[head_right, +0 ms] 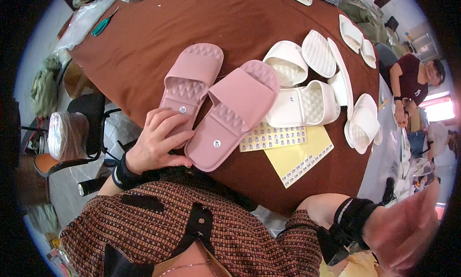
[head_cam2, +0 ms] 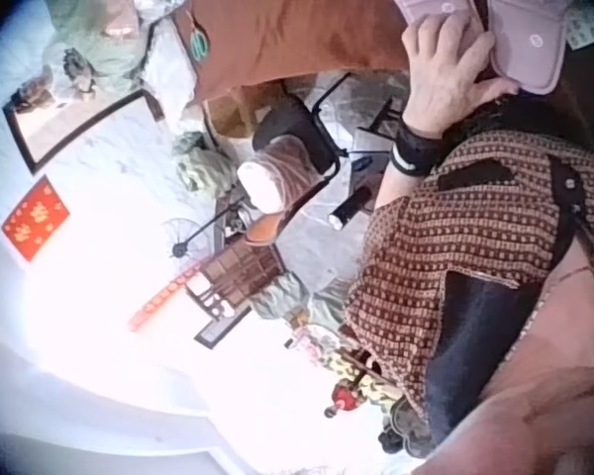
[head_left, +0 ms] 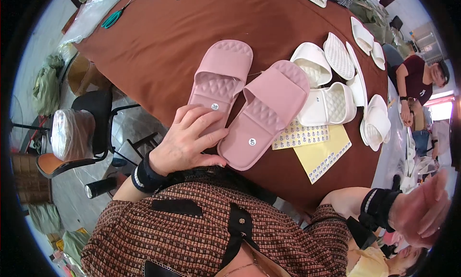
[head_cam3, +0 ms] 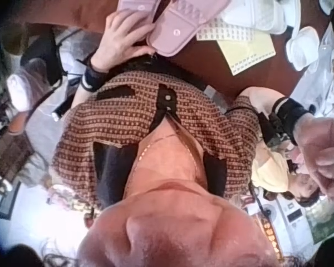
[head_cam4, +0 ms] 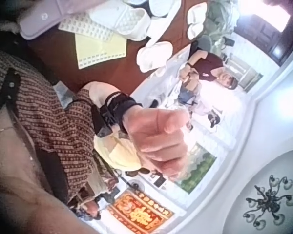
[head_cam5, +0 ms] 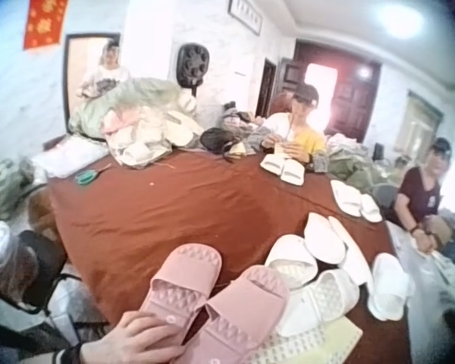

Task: Inspecting and labeling white and pink slippers at a manufacturing table.

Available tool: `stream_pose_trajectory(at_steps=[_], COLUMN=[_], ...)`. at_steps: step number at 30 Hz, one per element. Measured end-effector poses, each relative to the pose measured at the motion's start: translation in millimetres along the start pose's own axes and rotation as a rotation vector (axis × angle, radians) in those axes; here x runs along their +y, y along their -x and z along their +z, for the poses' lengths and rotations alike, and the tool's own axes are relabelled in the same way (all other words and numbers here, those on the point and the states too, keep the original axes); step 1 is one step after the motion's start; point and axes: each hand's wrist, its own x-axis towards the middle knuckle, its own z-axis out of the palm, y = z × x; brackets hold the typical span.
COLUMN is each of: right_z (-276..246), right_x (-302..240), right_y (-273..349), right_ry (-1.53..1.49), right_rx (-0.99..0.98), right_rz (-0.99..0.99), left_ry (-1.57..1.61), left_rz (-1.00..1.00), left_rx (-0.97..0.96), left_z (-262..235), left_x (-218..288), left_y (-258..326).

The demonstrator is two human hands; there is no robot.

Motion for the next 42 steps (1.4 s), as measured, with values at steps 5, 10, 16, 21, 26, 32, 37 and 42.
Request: stream_pose_trajectory(at_steps=[5, 10, 16, 21, 26, 32, 37, 42], right_z=[3, 12, 41, 47, 53, 57, 55, 54], right_x=[31, 82, 148, 162, 170, 176, 179, 181], right_y=[5, -2, -4, 8, 15, 20, 22, 23], right_ry=[0.210, 0.633, 0.926, 1.089, 1.130, 1.198, 1.133, 1.112], right_rx=[0.090, -0.007, -0.387, -0.575, -0.705, -0.769, -0.739, -0.737], right_rz=[0.035, 0.243, 0.431, 0.415, 0.446, 0.449, 0.471, 0.462], left_ry=[0.103, 0.091, 0.080, 0.224, 0.194, 0.117, 0.176, 0.165], left_rz=[-0.036, -0.055, -0.063, -0.150, -0.270, -0.361, -0.399, -0.400], left_rx=[0.027, 0.044, 0.046, 0.068, 0.171, 0.222, 0.097, 0.072], left_z=[-4, -2, -3, -8, -2, 6, 1, 0], left_x=[-8, -8, -8, -14, -16, -20, -22, -21], left_y=[-1, 1, 1, 3, -2, -18, -22, -24])
